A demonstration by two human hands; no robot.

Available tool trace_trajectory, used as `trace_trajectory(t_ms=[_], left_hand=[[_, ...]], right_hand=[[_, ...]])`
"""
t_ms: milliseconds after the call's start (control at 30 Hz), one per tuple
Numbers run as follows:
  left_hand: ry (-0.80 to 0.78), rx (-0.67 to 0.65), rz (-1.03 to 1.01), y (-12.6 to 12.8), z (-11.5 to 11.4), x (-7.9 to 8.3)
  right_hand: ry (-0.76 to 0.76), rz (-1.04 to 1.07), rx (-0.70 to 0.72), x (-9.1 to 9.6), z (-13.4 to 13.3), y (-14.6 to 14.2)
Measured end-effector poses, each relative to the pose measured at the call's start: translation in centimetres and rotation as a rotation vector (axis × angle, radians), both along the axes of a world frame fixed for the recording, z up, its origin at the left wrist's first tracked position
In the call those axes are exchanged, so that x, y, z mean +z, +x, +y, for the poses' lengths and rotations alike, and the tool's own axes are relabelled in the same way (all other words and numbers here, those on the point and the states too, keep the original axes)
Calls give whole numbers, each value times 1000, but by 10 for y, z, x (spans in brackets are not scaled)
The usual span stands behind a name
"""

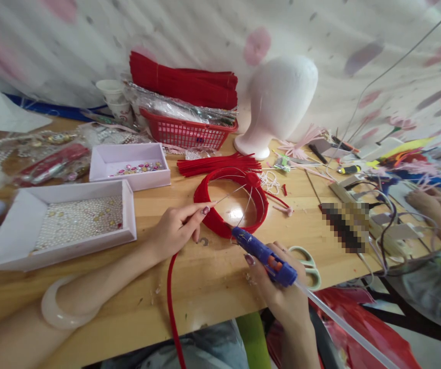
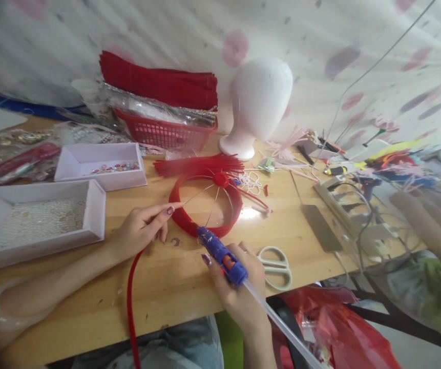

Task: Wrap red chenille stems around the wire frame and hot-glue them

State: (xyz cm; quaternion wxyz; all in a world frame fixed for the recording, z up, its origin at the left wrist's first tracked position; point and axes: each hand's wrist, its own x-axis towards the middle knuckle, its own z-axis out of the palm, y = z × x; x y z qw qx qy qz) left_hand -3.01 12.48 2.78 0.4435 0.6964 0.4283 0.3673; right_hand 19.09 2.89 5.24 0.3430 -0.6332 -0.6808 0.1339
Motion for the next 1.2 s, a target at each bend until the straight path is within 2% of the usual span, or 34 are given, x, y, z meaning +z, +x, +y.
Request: trace_trajectory(t_ms=[600, 800, 1200], left_hand=[[17, 12, -1, 0, 1, -1], [24, 13, 21, 1, 1, 1], [27, 20, 18, 0, 1, -1]], right_hand=[[-1, 2, -25, 2, -11, 9], [6, 64, -79, 1, -14, 10], [12, 52, -61, 0, -15, 14]])
